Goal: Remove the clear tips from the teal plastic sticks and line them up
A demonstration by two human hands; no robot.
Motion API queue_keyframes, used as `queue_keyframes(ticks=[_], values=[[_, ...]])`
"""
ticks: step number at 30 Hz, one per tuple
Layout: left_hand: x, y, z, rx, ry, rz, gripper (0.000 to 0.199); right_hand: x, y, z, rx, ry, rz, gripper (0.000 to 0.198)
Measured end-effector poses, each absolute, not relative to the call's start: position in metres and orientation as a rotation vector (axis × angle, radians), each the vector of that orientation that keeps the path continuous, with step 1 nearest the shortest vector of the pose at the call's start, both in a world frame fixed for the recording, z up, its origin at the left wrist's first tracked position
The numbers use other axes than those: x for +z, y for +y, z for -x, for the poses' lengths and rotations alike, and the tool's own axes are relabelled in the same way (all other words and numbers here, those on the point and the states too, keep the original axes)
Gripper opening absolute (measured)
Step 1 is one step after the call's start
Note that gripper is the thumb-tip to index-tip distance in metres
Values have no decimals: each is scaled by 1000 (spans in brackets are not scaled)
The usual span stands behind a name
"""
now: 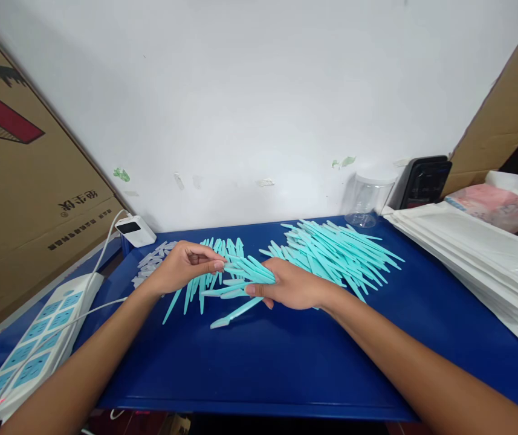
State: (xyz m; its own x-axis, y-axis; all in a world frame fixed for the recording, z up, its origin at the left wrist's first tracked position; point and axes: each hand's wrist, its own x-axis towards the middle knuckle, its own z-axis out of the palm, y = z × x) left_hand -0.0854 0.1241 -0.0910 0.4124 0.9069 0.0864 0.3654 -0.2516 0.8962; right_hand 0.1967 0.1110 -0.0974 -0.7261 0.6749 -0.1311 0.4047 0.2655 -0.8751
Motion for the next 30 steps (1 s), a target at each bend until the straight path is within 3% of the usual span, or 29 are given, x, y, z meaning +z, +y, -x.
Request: queue_keyframes(ticks=[15, 20, 25, 30], values=[[-99, 125, 80, 776, 1043, -1832, 31, -103, 114, -196, 1461, -2243, 1044, 54], [-82, 141, 125, 743, 1314, -2041, 40, -107, 118, -200, 1388, -2213, 1170, 52], [-69, 156, 206, 230, 1917, -2164, 35, -104, 120, -203, 1311, -2136, 1220, 48], [-73, 153, 228, -48, 1678, -1949, 46, -103, 119, -202, 1271, -2155, 1234, 50]])
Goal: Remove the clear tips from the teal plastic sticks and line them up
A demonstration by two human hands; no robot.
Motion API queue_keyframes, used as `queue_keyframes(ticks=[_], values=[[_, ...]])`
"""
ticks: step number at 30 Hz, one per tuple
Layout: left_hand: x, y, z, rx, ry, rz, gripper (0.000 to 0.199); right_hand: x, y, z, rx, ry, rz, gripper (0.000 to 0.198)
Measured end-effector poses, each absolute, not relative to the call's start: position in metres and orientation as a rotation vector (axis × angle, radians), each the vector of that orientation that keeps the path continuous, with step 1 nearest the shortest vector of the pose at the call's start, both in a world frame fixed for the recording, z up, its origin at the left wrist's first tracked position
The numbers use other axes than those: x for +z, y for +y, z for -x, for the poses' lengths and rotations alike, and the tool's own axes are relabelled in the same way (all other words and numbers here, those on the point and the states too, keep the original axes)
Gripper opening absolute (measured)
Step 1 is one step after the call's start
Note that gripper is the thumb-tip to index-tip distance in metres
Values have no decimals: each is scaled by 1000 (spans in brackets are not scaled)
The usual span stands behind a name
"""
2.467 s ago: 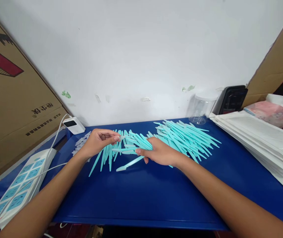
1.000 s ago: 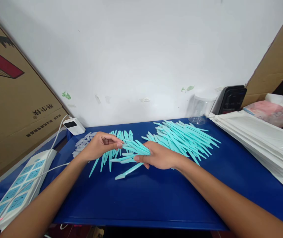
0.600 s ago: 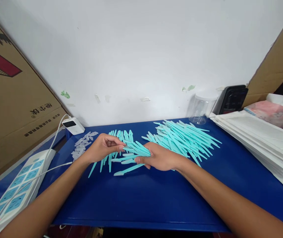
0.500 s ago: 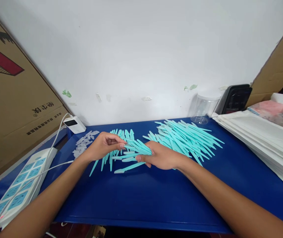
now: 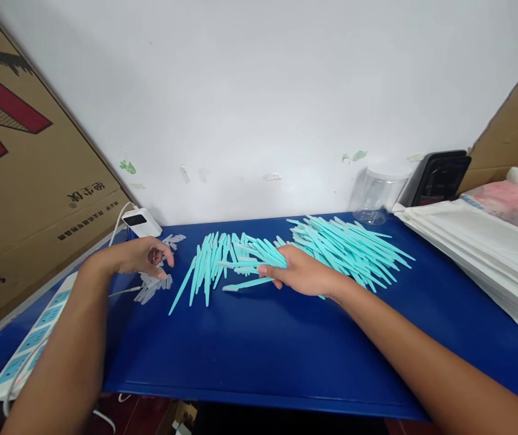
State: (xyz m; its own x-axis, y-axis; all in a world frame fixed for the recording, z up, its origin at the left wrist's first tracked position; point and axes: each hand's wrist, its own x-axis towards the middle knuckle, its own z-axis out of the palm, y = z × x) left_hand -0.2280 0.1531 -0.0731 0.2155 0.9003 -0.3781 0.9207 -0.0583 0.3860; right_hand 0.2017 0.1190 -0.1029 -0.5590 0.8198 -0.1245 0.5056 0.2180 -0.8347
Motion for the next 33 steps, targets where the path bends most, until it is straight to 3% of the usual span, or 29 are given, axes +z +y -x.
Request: queue_keyframes(ticks=[6, 14, 17, 25, 33], values=[[-81, 154, 208, -61, 1548, -1961, 42, -99, 117, -200, 1258, -2154, 1233, 49], [-80, 155, 193, -141, 1590, -1947, 55, -98, 116, -201, 1255, -2164, 1205, 51], [-78, 154, 189, 21, 1608, -1952, 57, -97, 116, -202, 1278, -2150, 1186, 49], [-78, 151, 145, 915, 1331, -1849, 43, -98, 115, -202, 1306, -2140, 1223, 52], [-97, 136, 100, 1108, 1141, -1757, 33, -102, 119, -202, 1334, -2169, 1069, 48]])
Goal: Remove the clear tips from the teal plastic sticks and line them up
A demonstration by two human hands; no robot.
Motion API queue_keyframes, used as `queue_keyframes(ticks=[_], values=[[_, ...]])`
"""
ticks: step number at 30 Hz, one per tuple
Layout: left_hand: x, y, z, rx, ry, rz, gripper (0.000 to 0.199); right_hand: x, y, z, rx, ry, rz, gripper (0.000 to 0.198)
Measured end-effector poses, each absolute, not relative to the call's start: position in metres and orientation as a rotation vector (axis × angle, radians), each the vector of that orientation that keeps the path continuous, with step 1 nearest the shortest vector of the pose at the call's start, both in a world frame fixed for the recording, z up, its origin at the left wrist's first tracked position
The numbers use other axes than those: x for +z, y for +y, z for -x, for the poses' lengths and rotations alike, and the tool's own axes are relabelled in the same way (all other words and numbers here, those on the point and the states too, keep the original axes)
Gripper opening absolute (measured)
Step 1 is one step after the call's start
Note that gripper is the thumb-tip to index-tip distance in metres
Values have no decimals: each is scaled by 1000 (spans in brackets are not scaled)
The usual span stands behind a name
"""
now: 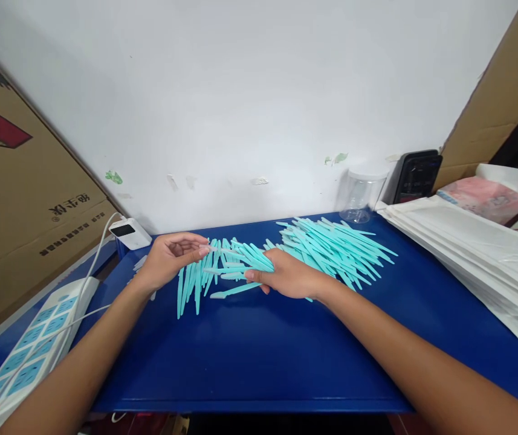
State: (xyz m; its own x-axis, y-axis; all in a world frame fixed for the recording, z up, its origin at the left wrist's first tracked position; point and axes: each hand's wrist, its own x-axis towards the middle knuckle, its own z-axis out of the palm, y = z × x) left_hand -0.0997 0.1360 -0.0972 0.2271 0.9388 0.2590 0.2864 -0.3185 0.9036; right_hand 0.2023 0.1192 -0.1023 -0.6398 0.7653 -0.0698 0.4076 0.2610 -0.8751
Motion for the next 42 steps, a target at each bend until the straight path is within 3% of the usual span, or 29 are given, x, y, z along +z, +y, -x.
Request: queue_keyframes(ticks=[9, 17, 22, 42], values=[[-100, 125, 83, 1083, 1161, -1870, 25, -104, 119, -201, 1333, -2172, 1085, 48], [-98, 121, 77, 1087, 1164, -1885, 31, -105, 117, -199, 1395, -2191, 1040, 45], [-99, 117, 71, 1052, 1147, -1883, 21, -107, 117, -198, 1400, -2202, 1085, 47], [-98, 118, 73, 913, 1139, -1814, 28, -101, 116, -199, 1401, -2236, 1064, 52]])
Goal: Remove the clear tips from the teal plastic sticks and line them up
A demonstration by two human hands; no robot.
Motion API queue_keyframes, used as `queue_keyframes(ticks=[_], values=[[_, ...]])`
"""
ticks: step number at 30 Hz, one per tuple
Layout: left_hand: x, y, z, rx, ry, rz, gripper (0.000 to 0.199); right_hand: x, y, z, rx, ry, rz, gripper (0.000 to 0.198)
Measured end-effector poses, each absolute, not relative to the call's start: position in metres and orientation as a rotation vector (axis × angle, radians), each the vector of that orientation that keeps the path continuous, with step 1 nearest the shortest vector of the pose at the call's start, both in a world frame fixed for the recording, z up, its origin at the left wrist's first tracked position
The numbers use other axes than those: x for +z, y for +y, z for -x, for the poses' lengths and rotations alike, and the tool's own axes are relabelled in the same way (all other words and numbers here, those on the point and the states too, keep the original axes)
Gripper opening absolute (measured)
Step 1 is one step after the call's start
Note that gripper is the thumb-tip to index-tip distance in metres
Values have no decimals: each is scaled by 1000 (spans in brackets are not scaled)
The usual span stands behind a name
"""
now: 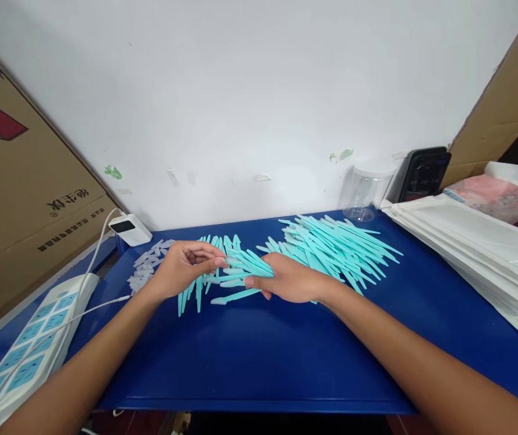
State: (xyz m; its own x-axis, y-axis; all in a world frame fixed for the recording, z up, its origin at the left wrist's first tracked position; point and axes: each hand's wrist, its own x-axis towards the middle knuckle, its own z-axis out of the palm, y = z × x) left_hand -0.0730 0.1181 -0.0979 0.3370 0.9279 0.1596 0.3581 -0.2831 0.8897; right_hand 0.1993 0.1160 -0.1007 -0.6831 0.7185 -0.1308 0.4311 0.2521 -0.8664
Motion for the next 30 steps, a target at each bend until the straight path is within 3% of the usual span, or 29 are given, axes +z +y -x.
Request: queue_keyframes(ticks=[6, 30], values=[[-90, 124, 89, 936, 1171, -1756, 29, -99, 120, -205, 1285, -2248, 1072, 55], [-87, 120, 82, 923, 1196, -1795, 30, -105, 122, -209, 1304, -2285, 1138, 53]])
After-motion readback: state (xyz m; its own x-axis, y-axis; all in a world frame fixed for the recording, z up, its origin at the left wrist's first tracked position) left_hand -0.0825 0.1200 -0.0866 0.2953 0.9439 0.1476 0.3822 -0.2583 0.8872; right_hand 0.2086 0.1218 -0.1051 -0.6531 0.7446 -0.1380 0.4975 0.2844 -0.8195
